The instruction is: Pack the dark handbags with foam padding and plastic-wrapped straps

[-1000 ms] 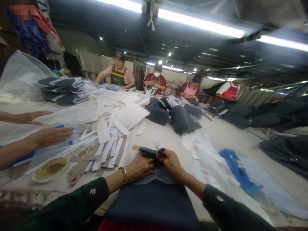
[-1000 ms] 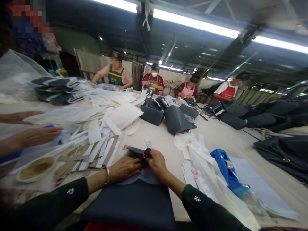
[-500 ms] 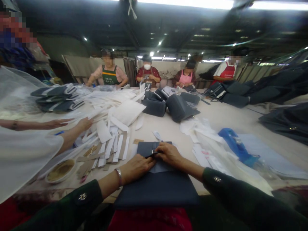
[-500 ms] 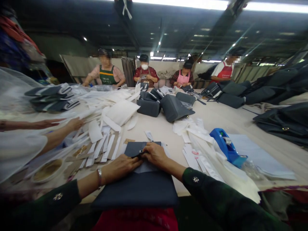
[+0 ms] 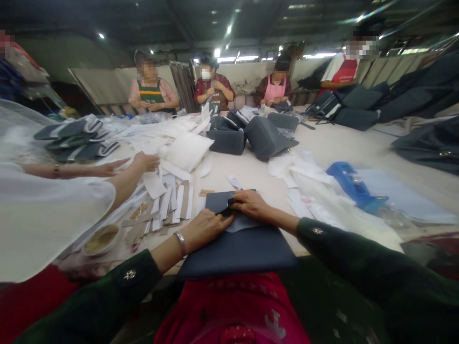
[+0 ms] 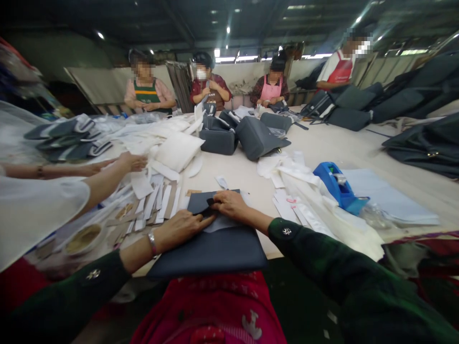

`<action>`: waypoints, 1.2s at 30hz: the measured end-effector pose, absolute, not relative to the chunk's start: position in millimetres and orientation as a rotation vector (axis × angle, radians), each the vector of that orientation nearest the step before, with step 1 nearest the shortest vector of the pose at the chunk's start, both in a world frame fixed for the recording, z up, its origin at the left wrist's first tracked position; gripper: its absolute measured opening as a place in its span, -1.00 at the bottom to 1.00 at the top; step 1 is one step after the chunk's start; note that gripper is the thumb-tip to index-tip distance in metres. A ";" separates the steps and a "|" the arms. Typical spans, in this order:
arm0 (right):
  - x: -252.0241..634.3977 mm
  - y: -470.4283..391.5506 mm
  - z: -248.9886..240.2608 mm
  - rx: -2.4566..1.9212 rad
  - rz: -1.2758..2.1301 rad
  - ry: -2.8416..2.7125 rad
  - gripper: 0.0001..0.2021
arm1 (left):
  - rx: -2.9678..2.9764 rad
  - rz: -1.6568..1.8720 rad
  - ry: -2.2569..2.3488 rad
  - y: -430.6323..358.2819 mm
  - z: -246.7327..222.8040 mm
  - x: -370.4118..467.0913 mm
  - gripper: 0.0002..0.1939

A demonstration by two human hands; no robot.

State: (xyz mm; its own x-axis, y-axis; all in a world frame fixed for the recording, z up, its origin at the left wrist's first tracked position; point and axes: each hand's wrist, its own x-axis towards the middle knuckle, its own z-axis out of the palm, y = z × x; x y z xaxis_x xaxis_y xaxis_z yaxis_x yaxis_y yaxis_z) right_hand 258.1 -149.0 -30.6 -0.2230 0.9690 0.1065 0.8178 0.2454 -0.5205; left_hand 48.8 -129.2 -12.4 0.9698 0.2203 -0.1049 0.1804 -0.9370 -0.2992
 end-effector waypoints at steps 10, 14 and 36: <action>261.3 -159.1 -29.1 -1.538 0.412 -2.189 -0.90 | -2.805 0.213 -0.313 -132.9 -10.8 47.6 -0.57; 263.0 -162.6 -32.6 -1.508 0.354 -2.219 -0.86 | -2.796 0.242 -0.325 -130.8 -14.7 46.4 -0.51; 261.9 -170.4 -46.8 -1.367 0.131 -2.422 -0.84 | -2.935 0.195 -0.302 -120.5 -25.7 41.4 -0.57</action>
